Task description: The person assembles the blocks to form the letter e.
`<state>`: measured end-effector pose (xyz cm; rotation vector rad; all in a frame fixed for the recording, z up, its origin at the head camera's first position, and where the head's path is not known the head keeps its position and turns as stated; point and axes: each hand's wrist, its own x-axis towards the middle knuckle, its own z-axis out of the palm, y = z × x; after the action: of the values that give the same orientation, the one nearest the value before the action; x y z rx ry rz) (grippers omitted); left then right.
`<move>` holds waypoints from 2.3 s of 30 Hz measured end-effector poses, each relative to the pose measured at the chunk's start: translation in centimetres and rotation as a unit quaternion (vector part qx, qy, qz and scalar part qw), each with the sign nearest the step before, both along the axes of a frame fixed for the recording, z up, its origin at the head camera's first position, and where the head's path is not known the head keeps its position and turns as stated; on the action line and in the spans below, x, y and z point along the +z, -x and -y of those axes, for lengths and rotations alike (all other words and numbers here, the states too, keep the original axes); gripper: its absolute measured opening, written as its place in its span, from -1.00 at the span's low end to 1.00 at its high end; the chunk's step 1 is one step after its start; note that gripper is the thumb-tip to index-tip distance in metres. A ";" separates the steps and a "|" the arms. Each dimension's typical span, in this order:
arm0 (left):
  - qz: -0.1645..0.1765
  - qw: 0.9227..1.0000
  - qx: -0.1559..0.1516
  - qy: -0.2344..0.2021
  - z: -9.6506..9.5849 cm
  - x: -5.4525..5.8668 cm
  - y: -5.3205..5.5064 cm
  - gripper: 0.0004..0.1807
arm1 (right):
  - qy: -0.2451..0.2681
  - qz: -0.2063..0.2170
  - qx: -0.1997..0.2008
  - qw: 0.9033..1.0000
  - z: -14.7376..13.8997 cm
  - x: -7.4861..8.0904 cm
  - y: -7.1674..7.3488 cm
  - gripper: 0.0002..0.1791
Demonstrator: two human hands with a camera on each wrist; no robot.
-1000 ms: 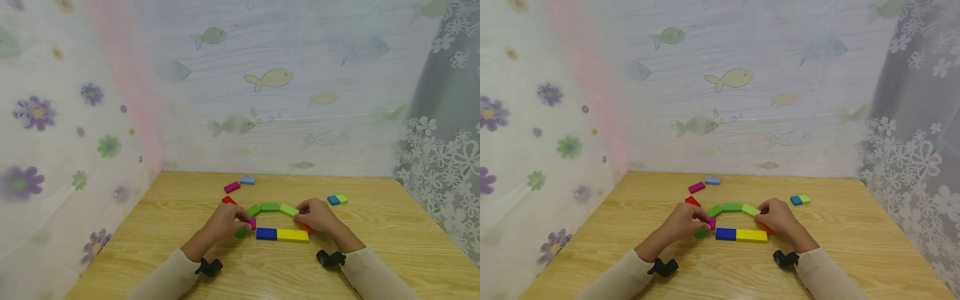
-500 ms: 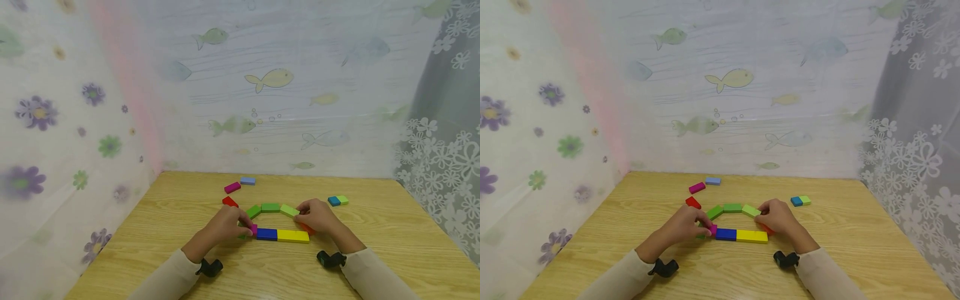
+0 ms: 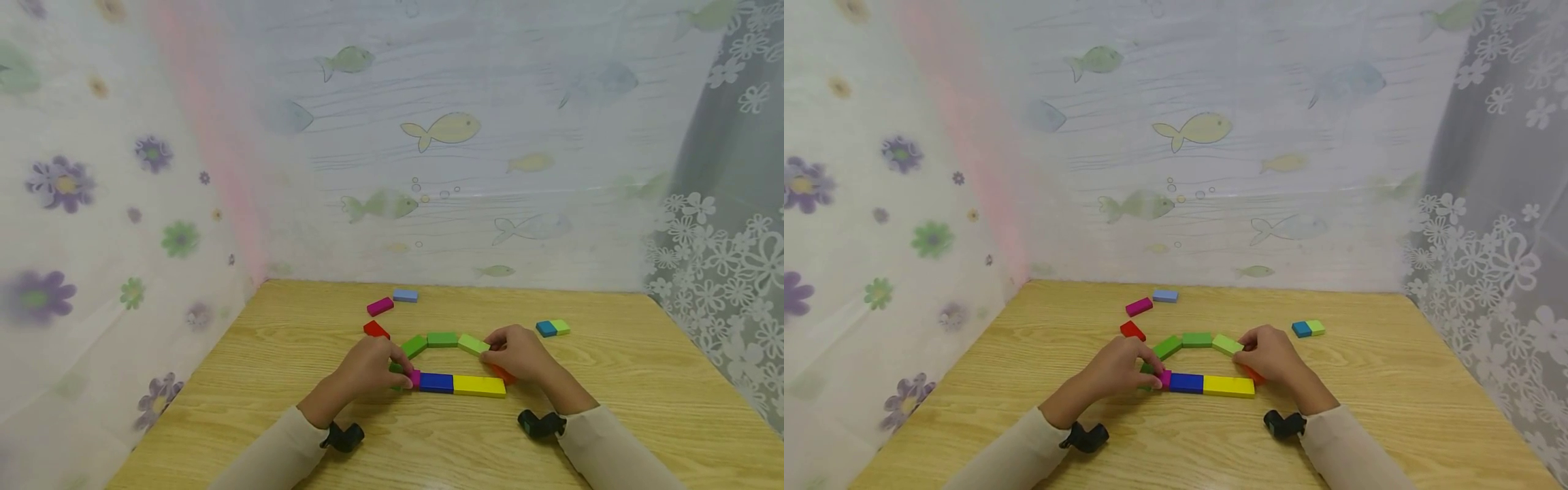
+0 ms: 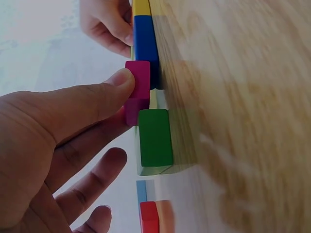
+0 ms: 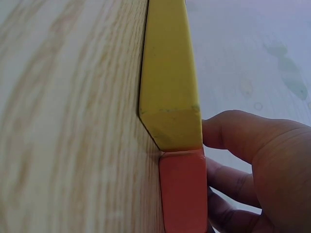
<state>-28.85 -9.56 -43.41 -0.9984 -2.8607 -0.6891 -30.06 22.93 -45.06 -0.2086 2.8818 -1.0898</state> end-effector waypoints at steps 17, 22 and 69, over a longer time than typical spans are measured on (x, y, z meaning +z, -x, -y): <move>0.018 1.000 0.001 -0.005 0.1 -0.4 0.1 -0.87 | -0.005 -0.003 0.001 1.000 0.0 0.0 0.0 -0.61; 0.025 1.000 0.005 -0.006 0.0 -0.5 0.1 -0.87 | -0.005 -0.002 0.003 1.000 0.0 0.1 0.0 -0.61; 0.202 0.965 0.090 -0.139 2.5 -0.4 1.4 -0.73 | -0.015 -0.002 0.006 1.000 -0.1 0.2 -0.1 -0.61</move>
<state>-30.22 -12.08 -43.84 -0.6075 -2.9989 -1.3669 -29.92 23.05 -44.86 -0.2250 2.8942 -1.0454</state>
